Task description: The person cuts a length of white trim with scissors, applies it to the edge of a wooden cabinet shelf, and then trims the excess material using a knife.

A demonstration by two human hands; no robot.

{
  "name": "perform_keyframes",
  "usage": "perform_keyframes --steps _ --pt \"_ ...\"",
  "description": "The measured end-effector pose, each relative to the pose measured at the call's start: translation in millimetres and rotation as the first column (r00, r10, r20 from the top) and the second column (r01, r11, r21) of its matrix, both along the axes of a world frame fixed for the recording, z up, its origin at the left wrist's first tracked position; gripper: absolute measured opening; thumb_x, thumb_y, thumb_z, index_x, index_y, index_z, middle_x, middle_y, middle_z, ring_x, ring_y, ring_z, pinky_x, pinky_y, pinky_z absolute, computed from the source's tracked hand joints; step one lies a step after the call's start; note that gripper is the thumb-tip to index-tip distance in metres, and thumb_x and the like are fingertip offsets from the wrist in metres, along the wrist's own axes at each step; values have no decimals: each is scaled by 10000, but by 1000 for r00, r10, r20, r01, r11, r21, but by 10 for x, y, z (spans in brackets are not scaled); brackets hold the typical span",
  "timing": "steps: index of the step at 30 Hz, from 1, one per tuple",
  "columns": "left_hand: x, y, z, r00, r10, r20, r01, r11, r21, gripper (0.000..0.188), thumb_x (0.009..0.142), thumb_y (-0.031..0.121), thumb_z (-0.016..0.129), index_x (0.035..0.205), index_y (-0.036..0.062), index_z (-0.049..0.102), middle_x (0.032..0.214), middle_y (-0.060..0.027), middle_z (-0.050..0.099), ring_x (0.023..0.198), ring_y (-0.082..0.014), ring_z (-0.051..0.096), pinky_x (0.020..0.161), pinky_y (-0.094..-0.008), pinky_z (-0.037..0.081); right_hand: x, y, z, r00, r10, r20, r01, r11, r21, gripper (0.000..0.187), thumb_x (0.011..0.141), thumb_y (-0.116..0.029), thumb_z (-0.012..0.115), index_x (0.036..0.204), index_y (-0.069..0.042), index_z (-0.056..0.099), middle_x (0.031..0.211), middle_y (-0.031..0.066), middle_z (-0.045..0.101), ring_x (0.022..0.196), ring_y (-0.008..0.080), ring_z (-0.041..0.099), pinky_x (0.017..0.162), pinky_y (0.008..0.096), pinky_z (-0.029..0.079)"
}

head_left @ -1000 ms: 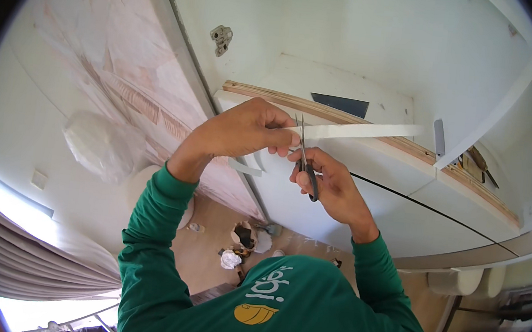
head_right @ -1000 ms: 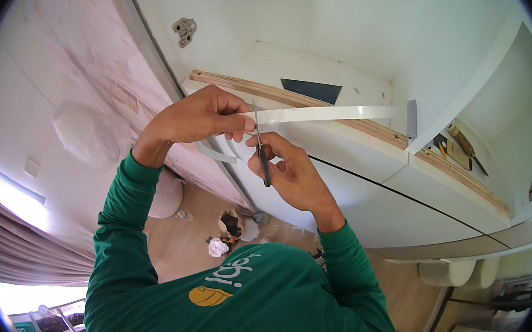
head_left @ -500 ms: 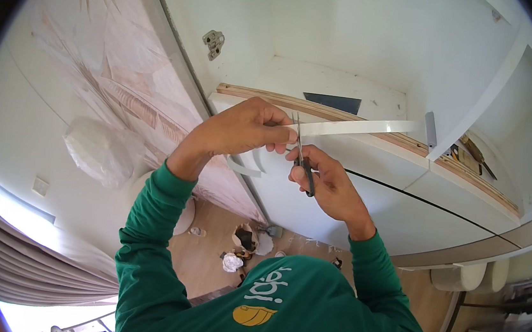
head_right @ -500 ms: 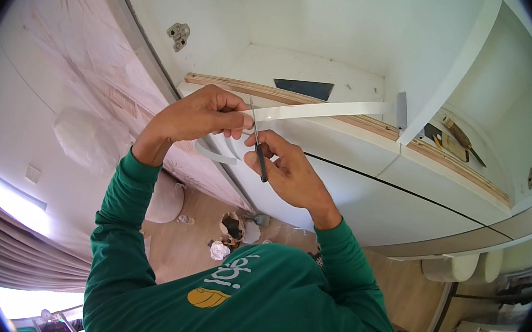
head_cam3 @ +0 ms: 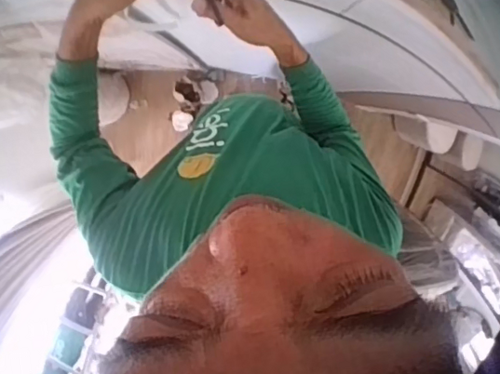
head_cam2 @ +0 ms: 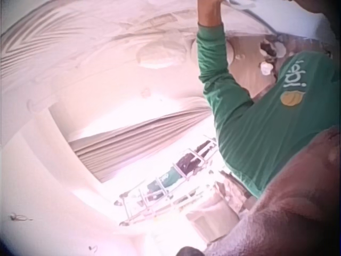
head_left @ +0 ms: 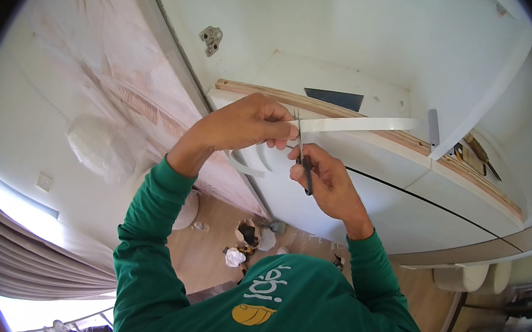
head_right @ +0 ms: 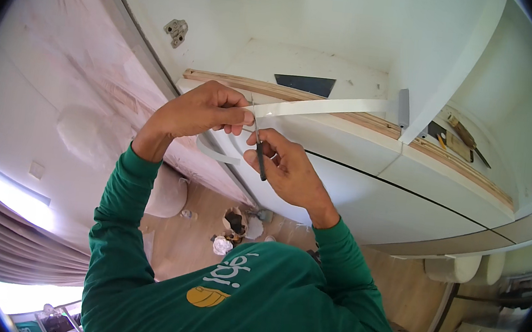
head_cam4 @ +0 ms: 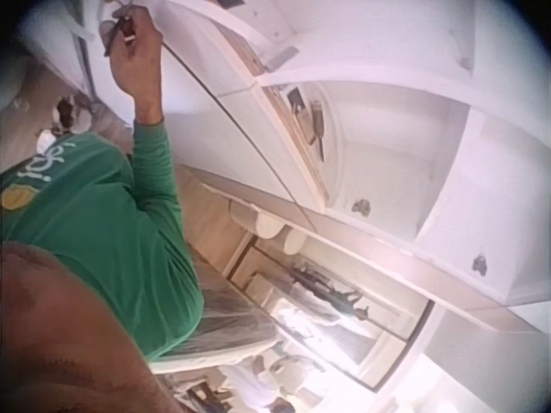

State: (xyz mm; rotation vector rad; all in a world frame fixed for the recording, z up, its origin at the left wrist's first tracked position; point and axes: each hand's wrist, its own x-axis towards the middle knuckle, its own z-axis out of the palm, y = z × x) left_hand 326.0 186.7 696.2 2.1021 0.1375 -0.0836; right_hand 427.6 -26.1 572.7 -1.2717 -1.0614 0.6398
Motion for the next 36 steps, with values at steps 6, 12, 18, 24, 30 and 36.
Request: perform_keyframes --steps 6,12,18,24,30,36 --pt "17 19 -13 1000 0 10 0 1000 28 312 1046 336 761 951 43 807 790 27 706 703 -42 546 622 -250 407 -21 -39 71 1000 -2 -27 2 1000 12 195 1086 -178 735 1209 -45 661 763 -47 522 692 49 431 634 257 374" --pt "32 -4 24 1000 3 -13 -3 1000 -11 308 1052 335 761 971 40 805 798 21 709 700 -47 549 619 -249 405 -54 -37 73 998 -2 -56 5 999 47 199 1088 -156 726 1226 -36 648 771 -47 515 710 48 434 656 253 374" --pt "61 40 65 998 -26 -59 25 999 -28 301 1039 324 730 991 37 807 829 -2 725 756 -77 585 682 -263 456 -53 -39 57 998 -12 -60 14 999 34 225 1085 -150 729 1255 -32 641 784 -45 515 735 48 455 671 248 388" --pt "76 103 27 997 -63 -53 58 994 -92 293 1109 278 668 1037 32 809 825 -9 736 733 -64 590 659 -250 447 -101 -41 40 995 -27 -93 30 999 28 242 1082 -134 734 1275 -23 638 806 -44 530 753 48 463 681 242 402" --pt "84 153 -24 993 -91 -79 79 986 -145 300 1074 320 679 1067 52 815 863 -2 736 768 -76 583 693 -254 453 -161 -30 4 991 -46 -128 52 998 44 268 1077 -118 742 1306 -12 651 814 -48 545 765 39 467 677 229 398" --pt "77 100 25 994 -90 -58 81 986 -147 283 1120 271 660 1039 41 804 826 4 721 727 -54 564 655 -244 432 -184 -18 3 988 -75 -138 82 995 49 278 1063 -103 758 1305 -4 664 807 -49 551 757 36 506 684 226 424"
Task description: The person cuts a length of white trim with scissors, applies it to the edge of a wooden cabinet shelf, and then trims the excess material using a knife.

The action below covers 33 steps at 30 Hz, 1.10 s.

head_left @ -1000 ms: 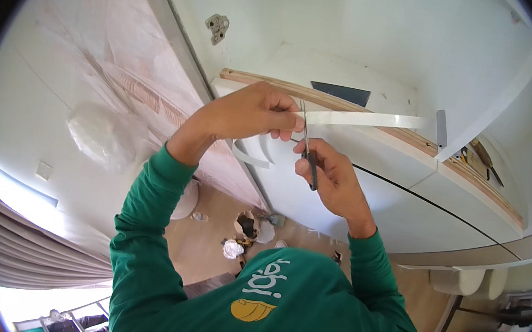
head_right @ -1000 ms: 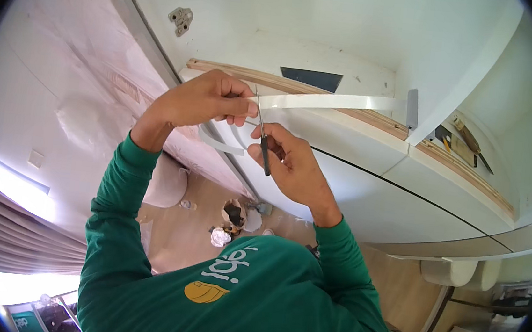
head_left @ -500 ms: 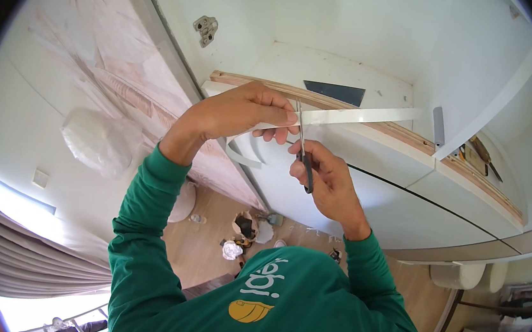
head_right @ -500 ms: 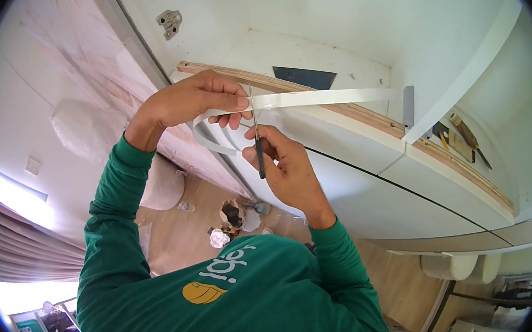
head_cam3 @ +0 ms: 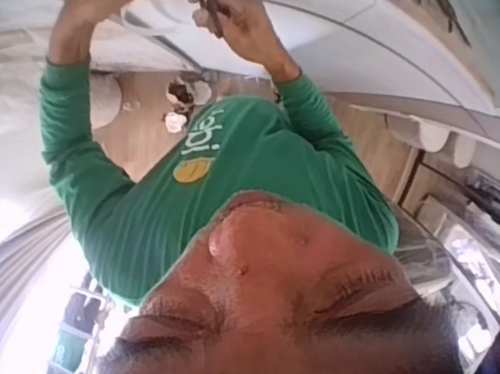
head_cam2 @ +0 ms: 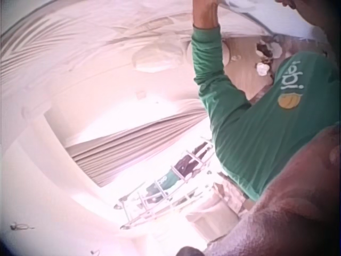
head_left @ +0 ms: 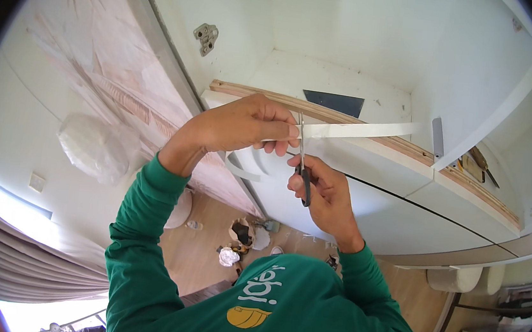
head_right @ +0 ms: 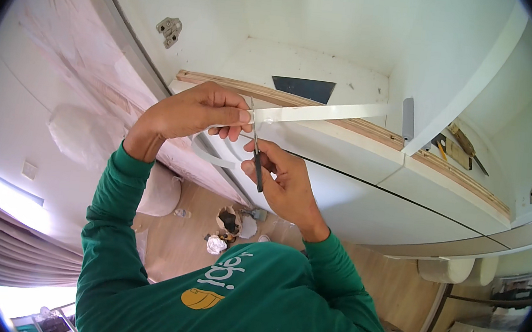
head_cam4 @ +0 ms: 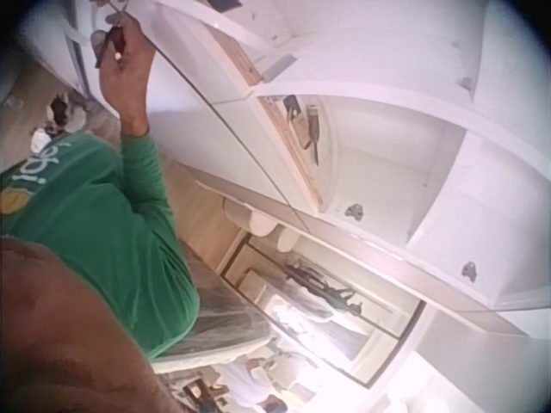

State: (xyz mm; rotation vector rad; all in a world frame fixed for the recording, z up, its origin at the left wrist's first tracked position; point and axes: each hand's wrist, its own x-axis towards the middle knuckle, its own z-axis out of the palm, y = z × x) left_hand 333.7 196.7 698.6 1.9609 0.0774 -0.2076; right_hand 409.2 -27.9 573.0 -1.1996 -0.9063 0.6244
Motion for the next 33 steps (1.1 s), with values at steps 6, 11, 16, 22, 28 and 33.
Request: perform_keyframes --steps 6,11,16,22,28,33 --pt "4 19 48 999 -35 7 34 995 97 305 1116 294 659 1053 42 818 814 11 699 726 -57 557 648 -251 429 56 75 -10 998 -20 57 16 998 64 300 1024 -96 801 1277 4 676 785 -39 571 746 45 536 682 246 457" --pt "28 -64 74 997 -55 -61 57 998 34 292 1062 290 645 1021 46 802 907 -5 733 813 -87 604 718 -264 476 94 122 -13 994 -67 85 56 990 133 296 998 -103 821 1244 -2 692 779 -31 596 723 51 531 675 257 464" --pt "43 -33 33 997 -63 -43 63 998 -2 308 1063 305 643 1012 47 803 896 -3 721 822 -90 614 718 -264 474 93 118 -53 995 -81 56 77 994 81 284 992 -104 825 1227 3 706 779 -30 613 709 54 512 671 254 453" --pt "38 -5 9 998 -54 -12 54 999 -8 291 1106 286 660 1042 47 814 832 15 702 751 -55 574 666 -245 437 80 132 -48 992 -105 73 98 991 89 306 992 -97 823 1253 17 711 755 -21 612 695 54 511 642 252 443" --pt "25 2 -12 999 -39 -9 39 999 -11 290 1103 286 664 1041 46 813 822 17 693 747 -56 572 664 -246 435 158 69 -8 989 -66 131 61 997 39 310 999 -96 820 1270 7 710 800 -14 640 708 50 549 658 253 466" --pt "34 -18 -39 999 -53 3 54 998 -18 303 1100 294 666 1045 45 828 802 22 674 744 -60 566 660 -248 426 153 82 11 995 -33 97 27 998 63 322 996 -95 824 1283 -11 707 846 -13 662 720 45 570 675 253 481"
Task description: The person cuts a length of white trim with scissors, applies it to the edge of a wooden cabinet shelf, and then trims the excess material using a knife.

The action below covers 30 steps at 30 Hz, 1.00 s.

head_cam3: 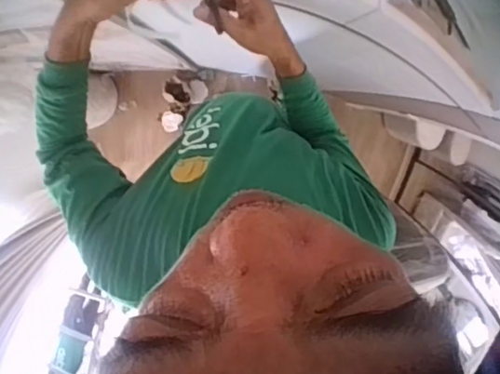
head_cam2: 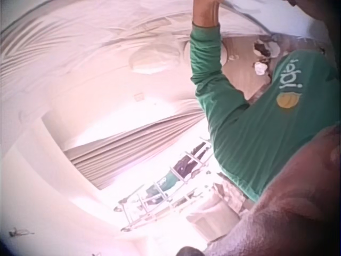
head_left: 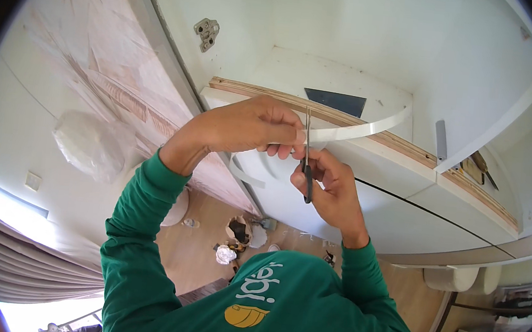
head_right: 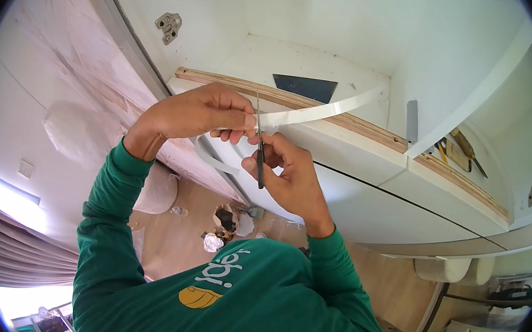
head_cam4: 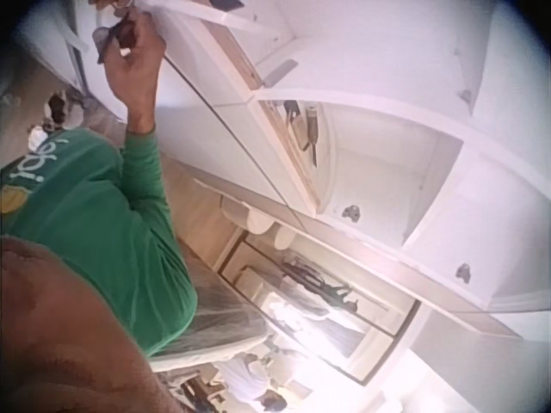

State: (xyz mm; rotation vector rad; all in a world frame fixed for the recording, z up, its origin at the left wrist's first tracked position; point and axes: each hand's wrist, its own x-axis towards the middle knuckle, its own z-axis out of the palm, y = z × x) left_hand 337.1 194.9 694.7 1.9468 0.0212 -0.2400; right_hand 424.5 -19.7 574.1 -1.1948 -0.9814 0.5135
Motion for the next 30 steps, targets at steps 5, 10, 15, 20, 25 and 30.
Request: perform_keyframes --steps 5,10,15,20,25,30 --pt "-13 -65 51 999 -3 -36 4 999 51 309 1096 304 671 1046 48 836 776 32 647 739 -60 554 653 -256 412 34 -22 6 1000 8 5 -8 1000 -4 323 991 -99 835 1273 -11 705 819 -36 599 714 39 544 673 247 468" --pt "9 -62 13 1000 10 -23 -8 999 52 299 1092 292 669 1044 47 834 789 30 666 741 -64 556 656 -258 420 57 -44 -11 1000 -3 2 3 1000 -23 301 997 -99 830 1253 -7 703 808 -37 587 700 37 520 662 238 450" --pt "38 2 -99 999 -36 -15 36 999 8 299 1106 293 669 1061 42 825 842 15 715 753 -66 568 670 -253 438 62 -101 33 1000 -18 1 18 992 -129 345 1021 -75 797 1347 -4 709 825 -39 603 748 44 543 692 233 459" --pt "-8 -18 -161 999 -20 46 21 999 -36 336 1129 347 686 1059 36 792 889 7 732 769 -65 571 697 -256 465 53 -142 32 993 -8 -118 -2 996 -88 385 1046 -73 770 1420 -17 697 921 -15 687 839 59 597 762 243 503" --pt "-67 -35 -302 994 18 109 -20 1000 15 330 1137 350 683 1045 45 765 899 12 736 811 -68 577 738 -266 484 69 -238 128 989 8 -149 -23 995 -100 369 1051 -74 764 1412 -29 701 962 -4 711 894 65 636 784 247 521" --pt "-131 -32 -327 990 26 140 -35 998 58 324 1137 345 676 1057 46 773 888 10 731 810 -75 576 737 -278 479 74 -318 150 993 46 -107 -64 983 -174 361 1044 -105 782 1390 -32 706 963 1 719 877 71 643 757 248 522"
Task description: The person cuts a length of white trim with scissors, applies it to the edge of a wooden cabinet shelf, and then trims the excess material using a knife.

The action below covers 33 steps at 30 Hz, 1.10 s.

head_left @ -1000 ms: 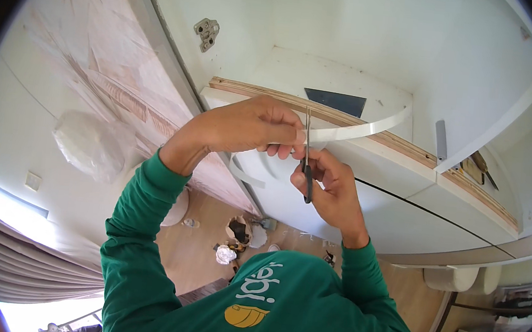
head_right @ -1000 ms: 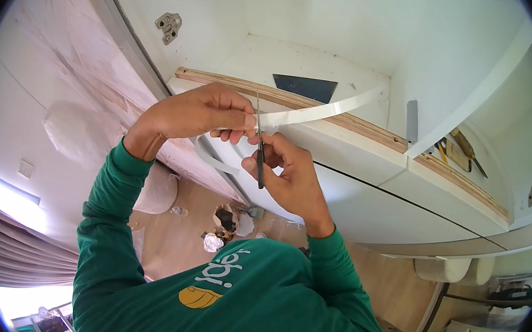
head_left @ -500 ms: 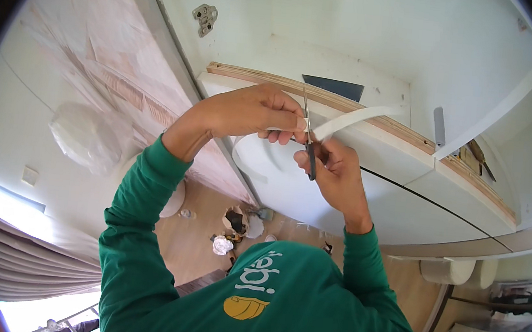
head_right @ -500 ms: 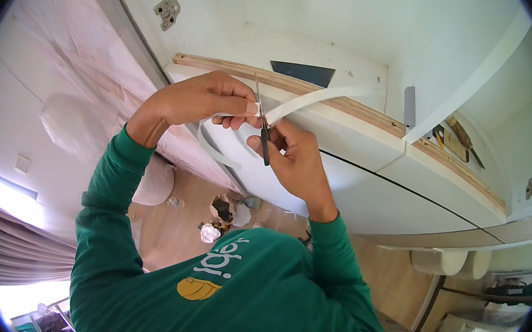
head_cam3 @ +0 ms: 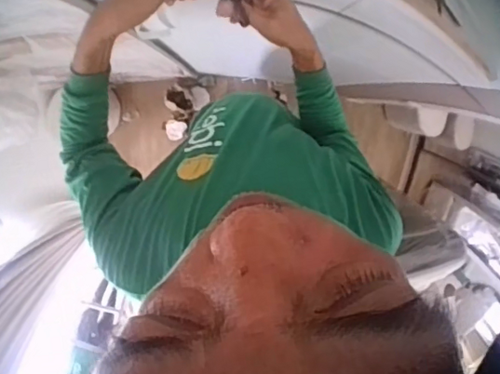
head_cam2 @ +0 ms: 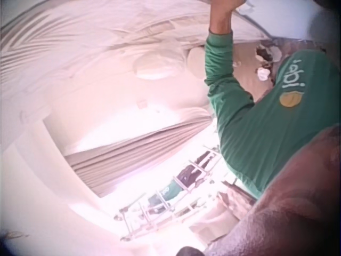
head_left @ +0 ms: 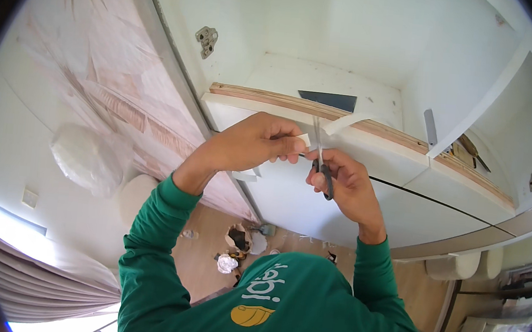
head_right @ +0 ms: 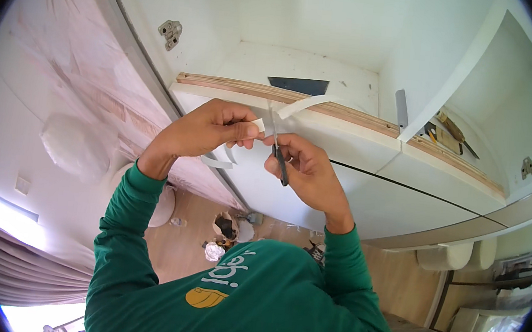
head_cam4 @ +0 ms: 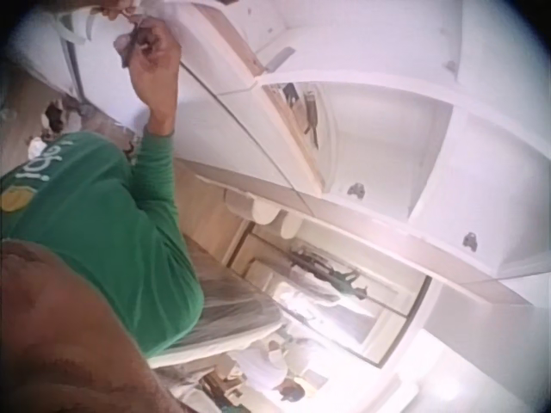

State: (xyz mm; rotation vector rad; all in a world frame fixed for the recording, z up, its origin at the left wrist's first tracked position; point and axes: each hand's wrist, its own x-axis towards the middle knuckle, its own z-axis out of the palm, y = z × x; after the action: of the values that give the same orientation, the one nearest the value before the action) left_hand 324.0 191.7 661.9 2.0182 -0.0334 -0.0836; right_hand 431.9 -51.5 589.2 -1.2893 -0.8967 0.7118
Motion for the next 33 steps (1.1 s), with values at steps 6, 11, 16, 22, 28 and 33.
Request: perform_keyframes --steps 6,11,16,22,28,33 --pt "-69 -68 55 999 -37 5 37 999 -5 312 1119 309 650 1037 36 778 860 7 694 793 -87 573 717 -278 472 -66 9 16 993 46 112 -42 998 -42 344 1048 -133 768 1369 -27 705 933 2 699 851 69 630 735 258 517" --pt "-85 -86 36 997 -71 16 72 997 -35 318 1117 304 644 1011 36 778 834 16 662 771 -87 548 701 -277 452 -120 16 -17 985 48 163 -52 998 23 295 1055 -139 755 1321 -24 700 887 -14 639 795 65 571 718 257 492" --pt "-84 -23 -21 995 -97 19 98 995 -35 343 1141 358 657 1048 48 772 788 42 614 726 -73 485 647 -273 395 -222 37 24 989 18 146 -18 1000 -4 222 1052 -121 753 1234 -18 680 869 -25 578 747 54 502 684 249 436" --pt "-107 23 16 996 -83 -17 82 996 -40 318 1122 280 621 1002 16 751 811 17 619 779 -94 533 718 -291 452 -286 104 15 988 -12 156 7 999 31 188 1045 -107 759 1167 -18 649 807 -48 518 715 42 449 645 240 361" --pt "-146 31 0 996 -87 -16 86 995 -42 314 1123 286 627 1015 18 750 818 16 623 779 -98 534 710 -293 449 -324 97 -27 989 -25 144 26 1000 -2 188 1037 -85 760 1173 -18 649 775 -56 494 699 44 431 632 243 348" --pt "-175 20 9 997 -71 -3 71 997 -40 311 1116 289 638 1018 16 752 830 6 648 795 -105 562 736 -297 473 -287 40 -30 971 -29 238 43 998 -54 224 1049 -102 761 1231 -8 670 840 -30 587 749 61 526 677 249 432"
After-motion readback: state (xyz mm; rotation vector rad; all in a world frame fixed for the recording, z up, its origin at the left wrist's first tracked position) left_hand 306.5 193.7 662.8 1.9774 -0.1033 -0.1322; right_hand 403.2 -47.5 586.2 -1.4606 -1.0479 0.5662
